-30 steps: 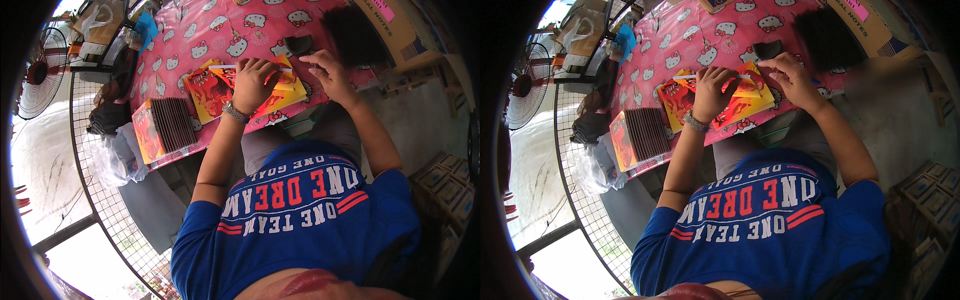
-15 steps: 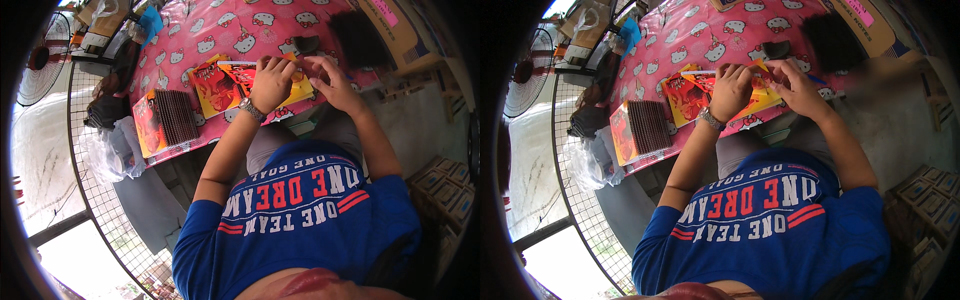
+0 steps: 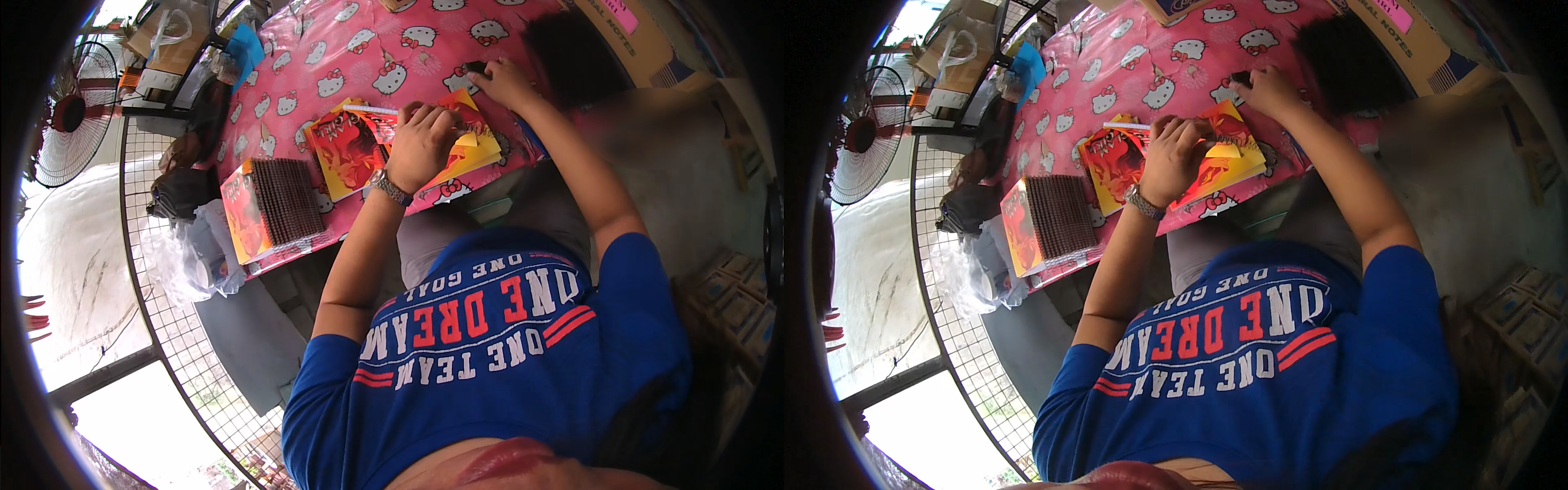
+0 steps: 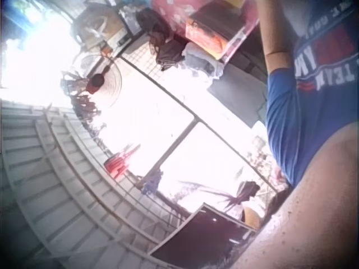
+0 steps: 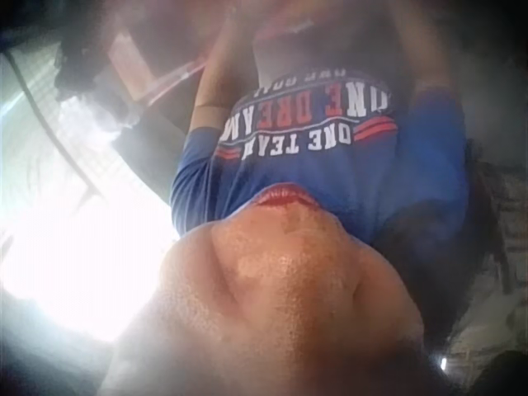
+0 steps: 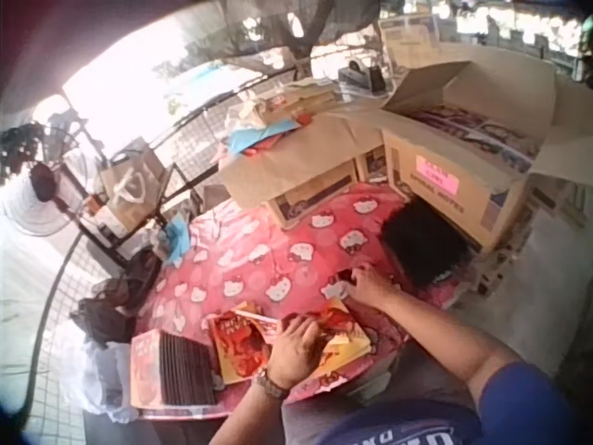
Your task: The person binds notebooks by threading spiral coils into the pre-punched holes of covers and pages by hand.
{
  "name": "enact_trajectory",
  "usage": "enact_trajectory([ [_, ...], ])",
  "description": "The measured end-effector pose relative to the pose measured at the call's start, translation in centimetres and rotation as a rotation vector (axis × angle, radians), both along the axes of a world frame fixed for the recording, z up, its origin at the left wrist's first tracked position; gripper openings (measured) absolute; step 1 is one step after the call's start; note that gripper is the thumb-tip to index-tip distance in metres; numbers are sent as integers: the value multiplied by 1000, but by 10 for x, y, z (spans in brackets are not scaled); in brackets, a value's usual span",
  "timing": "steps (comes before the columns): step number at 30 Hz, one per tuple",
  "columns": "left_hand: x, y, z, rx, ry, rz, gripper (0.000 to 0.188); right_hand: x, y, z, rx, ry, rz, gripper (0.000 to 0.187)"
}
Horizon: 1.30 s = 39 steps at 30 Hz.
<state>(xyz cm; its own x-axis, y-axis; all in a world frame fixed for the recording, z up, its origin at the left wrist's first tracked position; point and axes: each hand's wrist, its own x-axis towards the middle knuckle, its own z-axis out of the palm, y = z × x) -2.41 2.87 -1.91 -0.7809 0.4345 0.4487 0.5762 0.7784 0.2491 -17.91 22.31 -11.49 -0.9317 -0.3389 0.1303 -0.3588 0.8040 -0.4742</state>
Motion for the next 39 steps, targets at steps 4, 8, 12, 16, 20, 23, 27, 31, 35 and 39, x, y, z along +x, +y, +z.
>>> enact_trajectory([
  [4,9,-4,3,-17,-40,81,29,1,-11,-10,110,242,48,51],
  [8,23,-6,-7,-28,-19,319,38,2,11,13,12,53,174,52],
  [12,20,-10,-7,60,-43,265,36,31,20,69,-1015,-776,426,51],
  [16,20,-6,0,79,-174,161,35,62,37,81,-878,-993,738,48],
  [20,30,4,0,48,-159,176,37,74,45,83,-961,-1117,620,44],
  [23,32,7,4,33,-164,186,38,71,42,96,-425,-762,631,45],
  [27,30,7,7,57,-129,187,41,74,44,86,-1259,-1175,848,45],
  [31,32,7,5,63,-128,202,45,63,41,84,-824,-1076,662,46],
  [35,31,6,3,105,-134,218,47,67,35,100,-479,-782,619,46],
  [39,31,7,6,94,-134,230,49,66,38,83,-1222,-1170,882,48],
])
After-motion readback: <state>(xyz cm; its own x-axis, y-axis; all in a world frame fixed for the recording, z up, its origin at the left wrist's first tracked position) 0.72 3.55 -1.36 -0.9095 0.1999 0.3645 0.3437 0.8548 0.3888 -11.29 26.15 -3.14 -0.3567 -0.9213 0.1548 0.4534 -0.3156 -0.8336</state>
